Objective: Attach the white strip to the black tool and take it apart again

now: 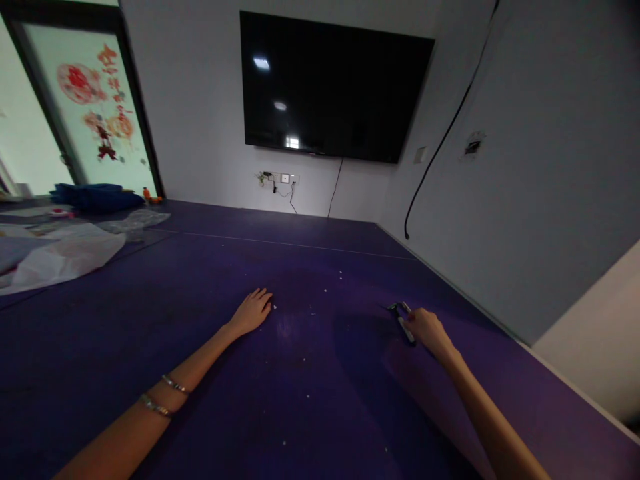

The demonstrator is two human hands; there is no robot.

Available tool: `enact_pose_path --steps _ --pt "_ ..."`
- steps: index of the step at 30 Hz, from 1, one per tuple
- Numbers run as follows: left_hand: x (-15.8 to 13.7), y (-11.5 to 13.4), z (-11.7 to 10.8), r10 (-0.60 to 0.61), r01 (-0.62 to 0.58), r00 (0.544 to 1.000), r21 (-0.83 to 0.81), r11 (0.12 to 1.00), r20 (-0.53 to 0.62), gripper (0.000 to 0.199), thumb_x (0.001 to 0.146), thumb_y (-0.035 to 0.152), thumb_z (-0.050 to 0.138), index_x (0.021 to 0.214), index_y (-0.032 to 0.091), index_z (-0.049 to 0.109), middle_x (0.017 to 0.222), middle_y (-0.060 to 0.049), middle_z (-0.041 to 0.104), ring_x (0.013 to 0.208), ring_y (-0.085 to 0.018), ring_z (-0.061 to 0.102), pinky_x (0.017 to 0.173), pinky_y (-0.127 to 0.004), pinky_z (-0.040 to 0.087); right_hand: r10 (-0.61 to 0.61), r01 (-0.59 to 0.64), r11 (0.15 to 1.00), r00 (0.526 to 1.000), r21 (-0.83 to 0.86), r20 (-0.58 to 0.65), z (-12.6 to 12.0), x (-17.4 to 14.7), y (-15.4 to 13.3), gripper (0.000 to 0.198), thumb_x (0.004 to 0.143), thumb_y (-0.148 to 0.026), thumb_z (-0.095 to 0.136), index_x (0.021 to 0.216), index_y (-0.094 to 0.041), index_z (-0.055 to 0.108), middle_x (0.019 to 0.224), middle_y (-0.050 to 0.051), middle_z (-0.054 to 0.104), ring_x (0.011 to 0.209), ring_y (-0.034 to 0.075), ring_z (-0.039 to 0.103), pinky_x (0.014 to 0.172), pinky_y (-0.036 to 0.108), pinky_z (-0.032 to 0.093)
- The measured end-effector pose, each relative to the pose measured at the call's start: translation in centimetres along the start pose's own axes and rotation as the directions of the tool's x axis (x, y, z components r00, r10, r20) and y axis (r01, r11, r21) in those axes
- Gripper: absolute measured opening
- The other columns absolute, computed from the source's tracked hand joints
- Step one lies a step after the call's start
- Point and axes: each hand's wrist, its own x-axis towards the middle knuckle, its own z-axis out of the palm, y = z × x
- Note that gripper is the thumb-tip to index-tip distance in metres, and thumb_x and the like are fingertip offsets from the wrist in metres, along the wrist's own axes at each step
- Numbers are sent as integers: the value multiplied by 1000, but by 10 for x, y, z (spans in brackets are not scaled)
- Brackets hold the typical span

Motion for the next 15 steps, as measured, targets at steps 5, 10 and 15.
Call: enact_pose_path --steps 5,10,15 --pt "0 0 1 1 -1 1000 11 1000 6 49 88 36 28 125 12 49 136 -12 42 130 -25 30 105 -41 25 37 -37 999 995 5 97 -3 -10 -5 15 72 -19 55 71 -12 68 72 12 67 68 21 64 52 23 35" --pt "1 1 0 -10 10 1000 0 1000 13 49 88 36 28 126 12 48 136 -13 41 130 -25 29 104 -42 25 -3 3 1000 994 -2 108 -5 -14 -7 15 69 -12 53 63 -12 66 67 11 66 66 19 63 52 22 34" --pt "2 0 1 4 -4 1000 -15 1000 -5 47 87 34 30 123 12 50 136 -13 42 129 -26 31 104 -42 26 -35 37 999 996 -32 77 7 -10 3 18 72 -17 52 65 -13 68 64 9 65 64 19 62 52 23 33"
